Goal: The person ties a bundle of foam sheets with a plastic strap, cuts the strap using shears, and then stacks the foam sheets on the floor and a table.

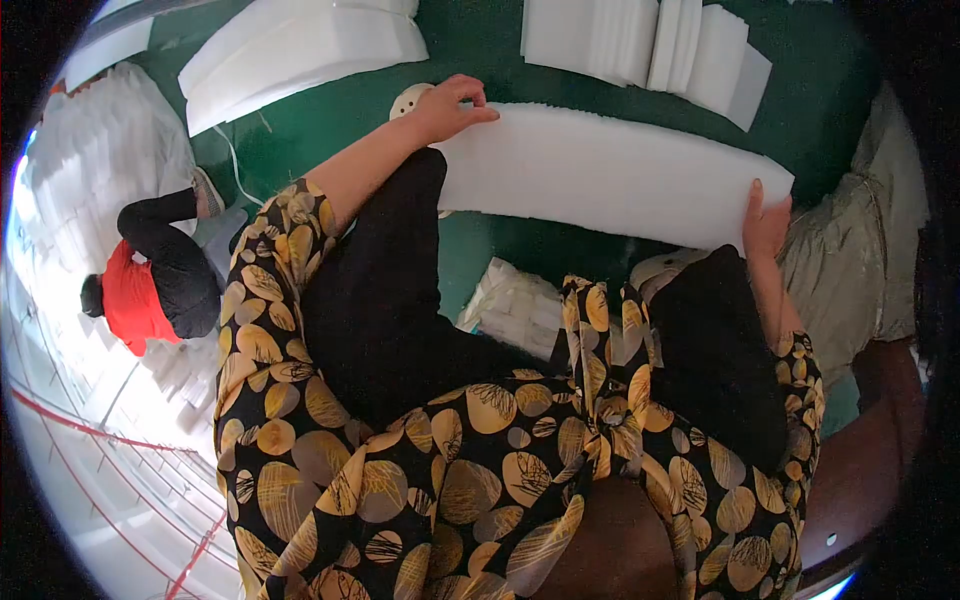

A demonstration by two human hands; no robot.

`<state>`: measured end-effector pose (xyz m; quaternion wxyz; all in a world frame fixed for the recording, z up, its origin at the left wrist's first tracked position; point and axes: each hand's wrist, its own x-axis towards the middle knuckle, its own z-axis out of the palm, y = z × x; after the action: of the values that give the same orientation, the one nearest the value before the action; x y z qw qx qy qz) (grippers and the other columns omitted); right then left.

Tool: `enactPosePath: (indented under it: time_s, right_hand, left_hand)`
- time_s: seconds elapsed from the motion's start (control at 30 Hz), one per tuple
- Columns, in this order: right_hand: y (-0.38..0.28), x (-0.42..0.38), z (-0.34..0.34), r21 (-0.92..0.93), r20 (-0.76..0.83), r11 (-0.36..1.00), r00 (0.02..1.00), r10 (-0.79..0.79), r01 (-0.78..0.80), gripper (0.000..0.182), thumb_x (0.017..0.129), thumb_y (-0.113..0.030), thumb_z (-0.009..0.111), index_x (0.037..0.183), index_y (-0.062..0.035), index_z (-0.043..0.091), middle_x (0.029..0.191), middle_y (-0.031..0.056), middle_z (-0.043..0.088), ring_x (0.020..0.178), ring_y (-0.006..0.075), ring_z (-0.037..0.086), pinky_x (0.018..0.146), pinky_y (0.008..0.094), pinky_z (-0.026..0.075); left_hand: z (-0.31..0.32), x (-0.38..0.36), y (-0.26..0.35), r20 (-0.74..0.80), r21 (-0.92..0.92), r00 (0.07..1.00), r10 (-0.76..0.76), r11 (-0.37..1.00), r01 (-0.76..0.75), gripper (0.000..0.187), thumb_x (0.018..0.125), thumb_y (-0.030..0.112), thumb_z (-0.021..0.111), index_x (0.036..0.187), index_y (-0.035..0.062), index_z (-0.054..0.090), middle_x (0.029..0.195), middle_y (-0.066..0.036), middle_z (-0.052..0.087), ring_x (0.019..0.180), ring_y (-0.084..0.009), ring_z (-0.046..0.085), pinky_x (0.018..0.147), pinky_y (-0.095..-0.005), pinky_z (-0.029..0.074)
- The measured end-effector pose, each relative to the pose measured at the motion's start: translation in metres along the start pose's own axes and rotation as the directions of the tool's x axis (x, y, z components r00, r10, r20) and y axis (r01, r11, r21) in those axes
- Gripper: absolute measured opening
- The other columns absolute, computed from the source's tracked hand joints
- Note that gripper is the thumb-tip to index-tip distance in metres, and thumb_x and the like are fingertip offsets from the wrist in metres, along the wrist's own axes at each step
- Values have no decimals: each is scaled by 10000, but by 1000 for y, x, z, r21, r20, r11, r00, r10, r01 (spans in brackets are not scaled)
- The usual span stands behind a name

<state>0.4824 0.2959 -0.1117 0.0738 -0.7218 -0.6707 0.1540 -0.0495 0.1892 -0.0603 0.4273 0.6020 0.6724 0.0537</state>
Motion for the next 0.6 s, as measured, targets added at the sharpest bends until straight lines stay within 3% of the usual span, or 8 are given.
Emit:
enactPosePath:
  time_s: [0.07,0.27,0.37,0.43,0.6]
  right_hand:
    - [-6,-1,-5,92,42,996,999,6,-10,805,810,-618,531,1199,82,452,1110,283,570,1030,401,562,873,465,436]
    - [-18,-2,-13,98,42,995,999,10,-14,787,806,-600,553,1192,79,462,1083,275,587,1017,404,568,861,459,446]
    - [-19,-2,-13,137,63,989,997,43,-51,794,799,-603,562,1185,85,468,1081,280,587,1018,406,567,867,456,446]
    - [-8,1,-4,108,46,993,998,35,-40,805,798,-607,562,1186,92,466,1083,285,583,1020,407,565,870,456,445]
    - [-8,0,-4,87,29,996,999,17,-20,831,792,-618,563,1181,109,462,1088,298,576,1023,413,560,878,456,441]
  left_hand:
    - [-2,1,2,17,7,1000,-27,1000,27,267,792,365,690,814,116,595,1259,-118,523,1175,-289,499,971,-382,399]
    - [-7,5,4,95,32,992,-78,997,75,257,790,344,690,839,111,592,1228,-113,550,1155,-295,516,965,-377,404]
    - [-1,7,5,116,-39,980,-160,985,166,203,805,265,668,951,132,619,1242,-117,539,1177,-283,498,992,-376,388]
    - [8,8,1,-15,-14,993,116,993,-116,261,819,173,627,1080,171,621,1264,-115,519,1204,-274,472,1020,-372,369]
    - [16,7,0,31,0,993,115,993,-116,296,825,108,584,1104,196,630,1298,-108,490,1229,-276,448,1039,-381,353]
